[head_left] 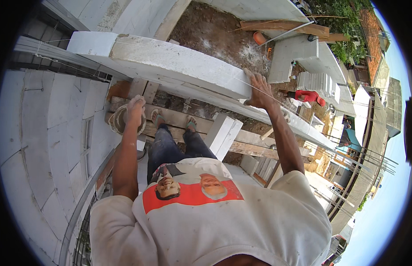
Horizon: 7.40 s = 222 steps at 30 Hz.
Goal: The person secures a guide string, applies mortar to a wall surface with a trowel, positions concrete blocks onto the mortar, taps them with a hammer, and spreads additional mortar over the blocks.
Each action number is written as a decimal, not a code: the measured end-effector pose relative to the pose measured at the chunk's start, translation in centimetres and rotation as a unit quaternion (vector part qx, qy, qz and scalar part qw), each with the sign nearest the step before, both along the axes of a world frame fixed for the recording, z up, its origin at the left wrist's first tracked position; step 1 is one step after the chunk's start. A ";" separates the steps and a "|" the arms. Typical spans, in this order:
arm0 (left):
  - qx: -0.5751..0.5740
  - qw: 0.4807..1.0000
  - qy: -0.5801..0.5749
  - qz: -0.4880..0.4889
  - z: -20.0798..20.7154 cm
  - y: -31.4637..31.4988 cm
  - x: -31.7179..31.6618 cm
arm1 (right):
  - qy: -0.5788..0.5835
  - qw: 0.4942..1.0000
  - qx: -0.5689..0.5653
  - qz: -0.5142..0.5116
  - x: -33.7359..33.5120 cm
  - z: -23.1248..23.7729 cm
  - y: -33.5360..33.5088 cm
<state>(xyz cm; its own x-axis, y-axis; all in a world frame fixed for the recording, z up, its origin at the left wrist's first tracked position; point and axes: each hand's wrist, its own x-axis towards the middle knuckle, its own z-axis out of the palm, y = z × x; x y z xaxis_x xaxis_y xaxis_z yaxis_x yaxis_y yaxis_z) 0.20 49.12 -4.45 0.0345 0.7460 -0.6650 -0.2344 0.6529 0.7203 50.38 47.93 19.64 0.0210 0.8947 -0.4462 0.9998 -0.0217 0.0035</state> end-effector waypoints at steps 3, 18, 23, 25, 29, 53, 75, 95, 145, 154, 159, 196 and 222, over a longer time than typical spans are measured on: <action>-0.127 0.983 0.128 -0.036 -0.7 -8.4 -3.8 | 0.049 0.991 0.109 0.062 2.8 -1.7 -1.3; 0.018 0.853 0.355 -0.382 9.3 -21.1 3.1 | 0.061 0.809 0.277 -0.515 20.7 -15.5 -21.6; -0.053 0.873 0.307 -0.375 12.9 -18.8 4.6 | 0.104 0.708 0.203 -0.668 26.9 -27.0 -31.1; 0.065 0.835 0.352 -0.417 15.3 -14.6 8.0 | 0.171 0.670 0.216 -0.689 29.7 -31.0 -34.3; 0.220 0.769 0.440 -0.408 21.5 -7.6 15.0 | 0.305 0.628 0.252 -0.670 27.9 -29.0 -32.6; 0.430 0.503 0.471 -0.583 19.4 6.6 32.7 | 0.646 0.488 0.100 -0.578 5.3 -11.4 -18.4; 0.441 0.522 0.478 -0.552 20.3 5.5 32.9 | 0.651 0.458 0.091 -0.598 3.9 -8.7 -17.7; 0.427 0.558 0.452 -0.550 20.9 7.1 28.2 | 0.506 0.596 0.202 -0.590 -3.5 -1.7 -17.2; 0.296 0.544 0.593 -0.514 20.4 29.3 -2.5 | 0.239 0.949 0.173 -0.107 -15.9 0.4 -3.1; 0.233 0.620 0.653 -0.367 20.0 28.8 -6.2 | 0.424 0.887 0.109 -0.145 -17.9 2.6 2.8; 0.195 0.627 0.678 -0.330 20.4 27.8 -6.0 | 0.484 0.856 -0.069 -0.169 -19.7 1.2 9.3; -0.180 0.942 0.252 -0.134 -11.5 -36.1 0.7 | 0.287 0.884 0.242 0.277 -19.2 -2.7 2.6; -0.157 0.943 0.290 0.037 -19.2 -33.3 1.7 | 0.248 0.938 0.116 0.210 -14.8 -3.7 -4.4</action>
